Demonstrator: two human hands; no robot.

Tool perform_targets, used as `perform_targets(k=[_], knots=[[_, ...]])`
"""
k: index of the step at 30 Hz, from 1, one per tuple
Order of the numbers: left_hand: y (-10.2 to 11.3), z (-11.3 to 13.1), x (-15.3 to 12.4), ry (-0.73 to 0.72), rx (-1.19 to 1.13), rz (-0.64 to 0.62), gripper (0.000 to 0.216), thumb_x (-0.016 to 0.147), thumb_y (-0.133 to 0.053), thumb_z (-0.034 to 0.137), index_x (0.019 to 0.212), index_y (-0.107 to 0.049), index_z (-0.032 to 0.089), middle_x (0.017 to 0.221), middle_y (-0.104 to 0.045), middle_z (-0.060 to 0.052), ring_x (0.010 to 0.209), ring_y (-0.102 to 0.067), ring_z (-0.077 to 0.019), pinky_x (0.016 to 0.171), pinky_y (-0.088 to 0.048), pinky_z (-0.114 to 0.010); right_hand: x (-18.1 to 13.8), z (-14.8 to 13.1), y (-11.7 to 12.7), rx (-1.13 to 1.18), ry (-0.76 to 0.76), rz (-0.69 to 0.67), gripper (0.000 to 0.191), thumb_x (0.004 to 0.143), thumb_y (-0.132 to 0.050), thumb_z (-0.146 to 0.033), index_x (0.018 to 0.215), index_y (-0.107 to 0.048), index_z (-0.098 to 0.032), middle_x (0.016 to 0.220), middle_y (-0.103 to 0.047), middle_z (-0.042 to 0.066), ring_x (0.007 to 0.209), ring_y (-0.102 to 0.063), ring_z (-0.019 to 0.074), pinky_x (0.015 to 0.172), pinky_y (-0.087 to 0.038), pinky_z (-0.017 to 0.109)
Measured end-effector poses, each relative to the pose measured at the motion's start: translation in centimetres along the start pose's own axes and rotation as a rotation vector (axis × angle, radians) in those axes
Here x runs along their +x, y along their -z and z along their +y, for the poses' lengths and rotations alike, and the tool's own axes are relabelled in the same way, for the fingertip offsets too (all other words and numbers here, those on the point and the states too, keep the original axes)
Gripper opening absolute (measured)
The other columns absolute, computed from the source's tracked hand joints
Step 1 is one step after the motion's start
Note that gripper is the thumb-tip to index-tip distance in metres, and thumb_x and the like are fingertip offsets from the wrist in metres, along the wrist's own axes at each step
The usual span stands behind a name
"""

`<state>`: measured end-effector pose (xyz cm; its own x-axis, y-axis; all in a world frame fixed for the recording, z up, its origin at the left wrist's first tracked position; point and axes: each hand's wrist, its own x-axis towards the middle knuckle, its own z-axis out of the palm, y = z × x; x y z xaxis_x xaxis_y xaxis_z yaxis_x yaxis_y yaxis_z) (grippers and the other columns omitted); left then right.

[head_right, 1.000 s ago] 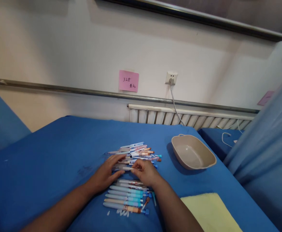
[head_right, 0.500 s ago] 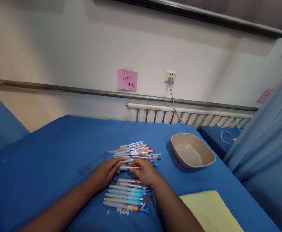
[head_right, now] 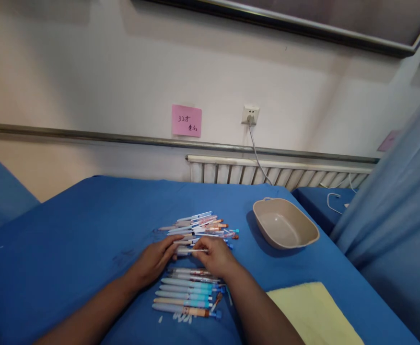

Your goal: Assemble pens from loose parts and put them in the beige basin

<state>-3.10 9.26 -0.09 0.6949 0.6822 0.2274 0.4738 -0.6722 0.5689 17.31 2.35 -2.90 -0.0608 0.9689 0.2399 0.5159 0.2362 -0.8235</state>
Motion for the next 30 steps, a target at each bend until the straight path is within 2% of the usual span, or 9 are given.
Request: perform_targets(k=[2,5,7,10,13,17,20,23,30], knots=[[0.0,-0.1,0.0,-0.021,0.018,0.04,0.04,0.089,-0.043,0.038,0.124,-0.049,0.02,0.096,-0.068,-0.006,0.088,-0.063,-0.0207,0.081,-0.048,-0.033,0.0,0.0,0.0,-0.033,0.009,0.001,0.008,0.079,-0.059,-0.024,0.083,-0.065,-0.02,0.079,-0.068,-0.001,0.073,-0.061,0.0133,0.064,-0.042,0.022],[0.1,0.1,0.0,-0.154,0.045,0.079,0.047,0.084,-0.054,0.037,0.128,-0.046,0.021,0.119,-0.059,-0.008,0.109,-0.054,-0.0221,0.095,-0.042,-0.036,0.0,-0.1,0.0,-0.055,0.016,0.011,0.008,0.08,-0.059,-0.024,0.083,-0.065,-0.02,0.079,-0.068,-0.001,0.073,-0.061,0.0133,0.065,-0.042,0.022],[0.2,0.0,0.0,-0.169,0.048,0.039,0.037,0.088,-0.047,0.034,0.124,-0.05,0.023,0.114,-0.062,-0.007,0.106,-0.056,-0.0202,0.093,-0.043,-0.034,0.0,-0.1,0.1,-0.06,0.016,0.018,0.009,0.08,-0.058,-0.025,0.083,-0.065,-0.02,0.079,-0.068,-0.001,0.073,-0.06,0.0132,0.065,-0.042,0.023],[0.1,-0.5,0.2,-0.062,0.056,0.041,0.034,0.093,-0.035,0.032,0.117,-0.055,0.02,0.102,-0.067,-0.006,0.092,-0.062,-0.0191,0.085,-0.047,-0.033,0.0,0.0,0.3,-0.057,0.013,0.035,0.01,0.081,-0.058,-0.026,0.084,-0.065,-0.02,0.08,-0.068,0.0,0.073,-0.06,0.0133,0.066,-0.042,0.023],[0.0,-1.2,0.4,-0.011,0.077,0.08,0.033,0.092,-0.037,0.034,0.114,-0.057,0.019,0.101,-0.067,-0.007,0.092,-0.062,-0.0204,0.083,-0.047,-0.034,0.0,0.1,0.4,-0.062,0.007,0.048,0.01,0.081,-0.058,-0.026,0.083,-0.065,-0.02,0.079,-0.068,-0.001,0.074,-0.06,0.0132,0.065,-0.042,0.022],[-0.1,-1.1,0.3,-0.099,0.055,0.044,0.037,0.086,-0.052,0.036,0.119,-0.053,0.021,0.104,-0.065,-0.006,0.094,-0.06,-0.02,0.083,-0.047,-0.032,0.1,0.3,0.6,-0.086,0.013,0.046,0.009,0.081,-0.058,-0.026,0.082,-0.065,-0.02,0.078,-0.067,-0.001,0.073,-0.06,0.0131,0.064,-0.041,0.022],[0.0,-0.9,0.2,-0.195,0.087,0.001,0.026,0.087,-0.05,0.032,0.11,-0.058,0.023,0.104,-0.065,-0.005,0.097,-0.058,-0.0197,0.085,-0.045,-0.033,0.1,0.5,1.0,-0.104,0.026,0.05,0.008,0.08,-0.059,-0.025,0.082,-0.064,-0.02,0.078,-0.067,-0.001,0.073,-0.06,0.0131,0.065,-0.04,0.022],[0.4,-1.1,0.4,-0.183,0.157,0.025,0.023,0.09,-0.043,0.03,0.101,-0.061,0.021,0.096,-0.066,-0.006,0.091,-0.058,-0.0198,0.082,-0.045,-0.033,0.1,0.8,1.9,-0.158,0.028,0.055,0.007,0.079,-0.06,-0.025,0.081,-0.064,-0.02,0.079,-0.067,0.0,0.074,-0.059,0.0133,0.066,-0.04,0.022],[1.1,-2.3,0.6,-0.149,0.171,0.084,0.02,0.088,-0.045,0.028,0.099,-0.059,0.02,0.098,-0.064,-0.006,0.096,-0.056,-0.0208,0.087,-0.043,-0.035,0.1,2.2,3.6,-0.298,-0.015,0.029,0.01,0.079,-0.06,-0.031,0.081,-0.064,-0.022,0.082,-0.066,-0.001,0.075,-0.058,0.0134,0.067,-0.038,0.022]])
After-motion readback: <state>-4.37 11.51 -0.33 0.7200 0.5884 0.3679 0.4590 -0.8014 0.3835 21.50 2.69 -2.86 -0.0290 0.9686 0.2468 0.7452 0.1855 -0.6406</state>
